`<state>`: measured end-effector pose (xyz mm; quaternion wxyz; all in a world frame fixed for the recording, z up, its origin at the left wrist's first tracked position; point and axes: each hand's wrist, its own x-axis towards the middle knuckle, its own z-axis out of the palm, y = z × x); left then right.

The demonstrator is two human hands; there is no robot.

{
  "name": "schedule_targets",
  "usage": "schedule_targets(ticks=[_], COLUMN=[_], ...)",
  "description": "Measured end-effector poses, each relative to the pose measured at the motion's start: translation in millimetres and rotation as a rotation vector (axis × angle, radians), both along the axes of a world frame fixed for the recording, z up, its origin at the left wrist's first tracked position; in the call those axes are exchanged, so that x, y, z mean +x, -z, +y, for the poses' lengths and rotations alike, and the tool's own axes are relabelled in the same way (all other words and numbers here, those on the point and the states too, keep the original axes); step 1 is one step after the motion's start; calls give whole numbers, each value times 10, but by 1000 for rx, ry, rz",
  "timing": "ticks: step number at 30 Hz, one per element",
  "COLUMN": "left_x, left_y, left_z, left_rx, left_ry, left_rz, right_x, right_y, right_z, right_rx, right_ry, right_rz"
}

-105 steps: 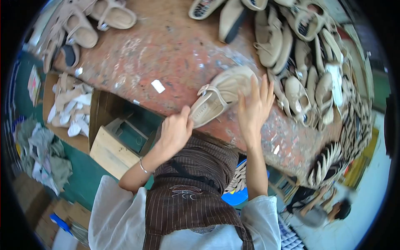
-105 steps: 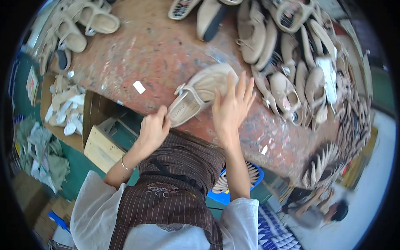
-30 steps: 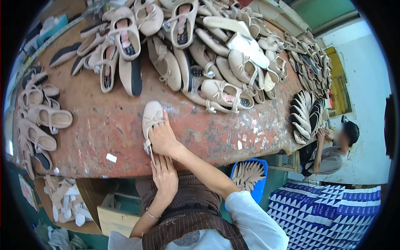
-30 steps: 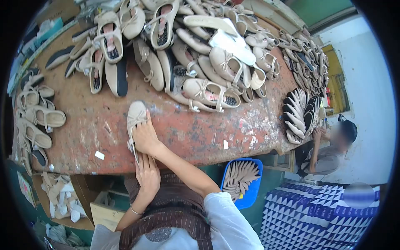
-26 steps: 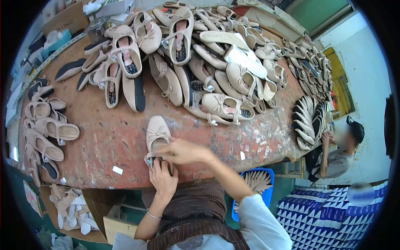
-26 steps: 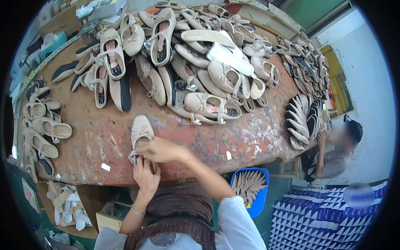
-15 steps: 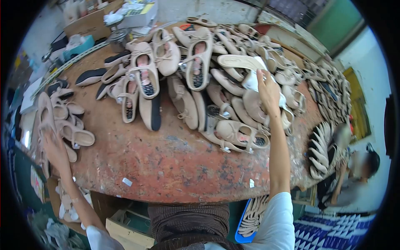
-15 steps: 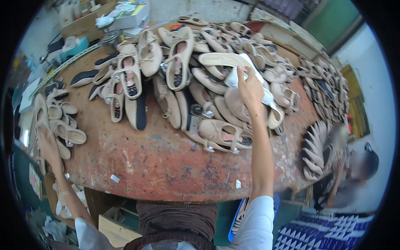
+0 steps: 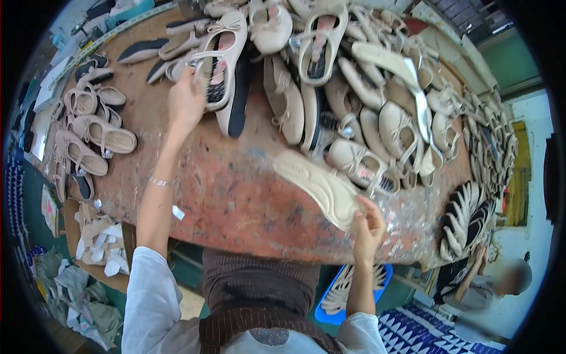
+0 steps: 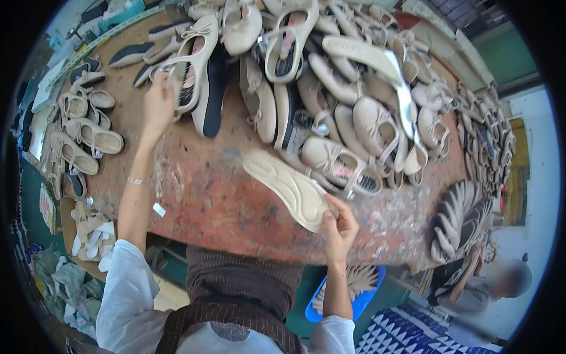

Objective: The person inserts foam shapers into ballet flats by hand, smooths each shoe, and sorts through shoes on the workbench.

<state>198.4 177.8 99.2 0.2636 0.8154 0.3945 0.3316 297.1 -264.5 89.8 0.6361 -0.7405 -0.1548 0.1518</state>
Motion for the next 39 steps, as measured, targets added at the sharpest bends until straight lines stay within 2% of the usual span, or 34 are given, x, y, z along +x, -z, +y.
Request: schedule_targets(ticks=[1, 4, 6, 9, 10, 11, 14, 17, 20, 23, 24, 27, 29, 31, 33, 39], left_x=[-283, -1035, -1460, -1808, -1875, -1941, -2015, -2048, -2100, -2178, -2229, -2325, -2207, -2123, -2093, -2161], left_y=[-105, -170, 2, 314, 350, 476, 491, 593, 704, 650, 613, 751, 730, 833, 808, 912], left_z=[-186, -772, -999, -1187, -1289, -1344, -1477, -1567, -1645, -1797, -1863, -2010, -2021, -1945, -1867, -1744], left_rx=[-4, -96, -105, 57, 17, 24, 48, -58, -107, -51, -182, -492, -375, -417, -502, -573], left_ry=[60, 219, 361, 629, 587, 547, 317, 107, 14, -217, -285, -318, -209, -215, -172, -70], left_rz=[30, 47, 214, 339, 517, 413, 361, 287, 202, 176, 186, 57, -21, -144, -131, -211], right_x=[-117, -357, -492, -436, -440, -443, -428, -308, -224, -455, -562, -828, -944, -1048, -1125, -1294], right_y=[242, 370, 460, 419, 421, 429, 472, 468, 241, 17, -20, 75, 266, 419, 510, 568], right_z=[-157, -237, -94, 275, 355, 422, 417, 322, 313, 564, 681, 1008, 1218, 1369, 1510, 1752], right_rx=[-114, -846, -983, -706, -723, -733, -859, -788, -761, -715, -650, -498, -374, -256, -145, -154], right_ry=[49, 27, 71, -234, -358, -482, -554, -471, -335, -472, -581, -799, -851, -887, -896, -878], right_rz=[164, -67, -758, -806, -768, -734, -750, -798, -613, -900, -1030, -1018, -991, -928, -832, -720])
